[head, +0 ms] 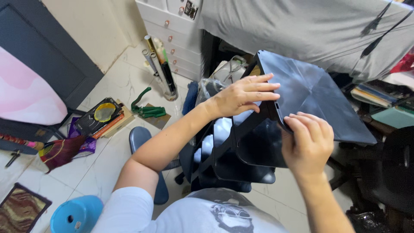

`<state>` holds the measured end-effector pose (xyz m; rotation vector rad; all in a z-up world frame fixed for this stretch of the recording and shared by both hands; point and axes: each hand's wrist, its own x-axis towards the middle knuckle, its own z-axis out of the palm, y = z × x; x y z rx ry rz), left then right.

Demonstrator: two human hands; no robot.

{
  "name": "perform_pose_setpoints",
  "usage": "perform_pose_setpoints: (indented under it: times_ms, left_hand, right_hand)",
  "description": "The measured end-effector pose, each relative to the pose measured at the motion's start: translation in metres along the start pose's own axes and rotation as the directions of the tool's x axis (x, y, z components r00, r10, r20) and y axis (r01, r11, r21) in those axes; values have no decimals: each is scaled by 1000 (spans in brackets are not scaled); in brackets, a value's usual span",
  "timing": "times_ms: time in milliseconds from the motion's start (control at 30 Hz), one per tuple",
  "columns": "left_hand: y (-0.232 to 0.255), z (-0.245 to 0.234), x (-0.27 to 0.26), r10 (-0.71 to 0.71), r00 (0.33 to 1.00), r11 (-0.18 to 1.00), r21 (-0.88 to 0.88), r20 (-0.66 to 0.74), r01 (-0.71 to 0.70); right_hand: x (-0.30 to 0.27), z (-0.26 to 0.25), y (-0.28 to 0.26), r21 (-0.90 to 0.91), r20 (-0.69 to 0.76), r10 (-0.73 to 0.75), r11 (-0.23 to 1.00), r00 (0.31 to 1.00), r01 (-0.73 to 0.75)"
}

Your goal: The person assembles a black plastic shelving unit by stacking trays and securing them with clips. They handle multiple trays, aligning edges and snapping them together, then attach vertical support pieces and fasten them with plastic clips.

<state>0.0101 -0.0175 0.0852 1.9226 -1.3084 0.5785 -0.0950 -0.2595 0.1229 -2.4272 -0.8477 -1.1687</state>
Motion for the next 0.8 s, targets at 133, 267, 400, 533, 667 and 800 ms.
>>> perform_pose_setpoints:
  times_ms: [133, 267, 400, 533, 667, 800]
  left_hand:
    - [-12, 8, 13, 6, 1000, 993, -121, 31, -2]
    - [-18, 5, 14, 45, 998, 995, -90, 46, -41]
    - [-20, 1, 13, 143, 990, 965, 224, -17, -136]
    - [-18, -6, 12, 239, 971, 919, 323, -2, -225]
    - [-18, -7, 13, 328, 944, 840, 447, 32, -307]
    - [-19, -12, 9, 390, 919, 767, 531, 60, -360]
  right_hand:
    - [-2, 15, -9, -177, -13, 67, 982, 998, -68]
    - [-1, 27, 3, -163, -52, 74, 983, 996, -82]
    - [1, 30, 4, -119, -63, 8, 993, 998, -15]
    - [5, 30, -10, -119, -104, 46, 991, 993, -59]
    - [5, 34, -13, -82, -121, 49, 995, 991, -59]
    - [2, 40, -14, -53, -140, 20, 998, 990, -27]
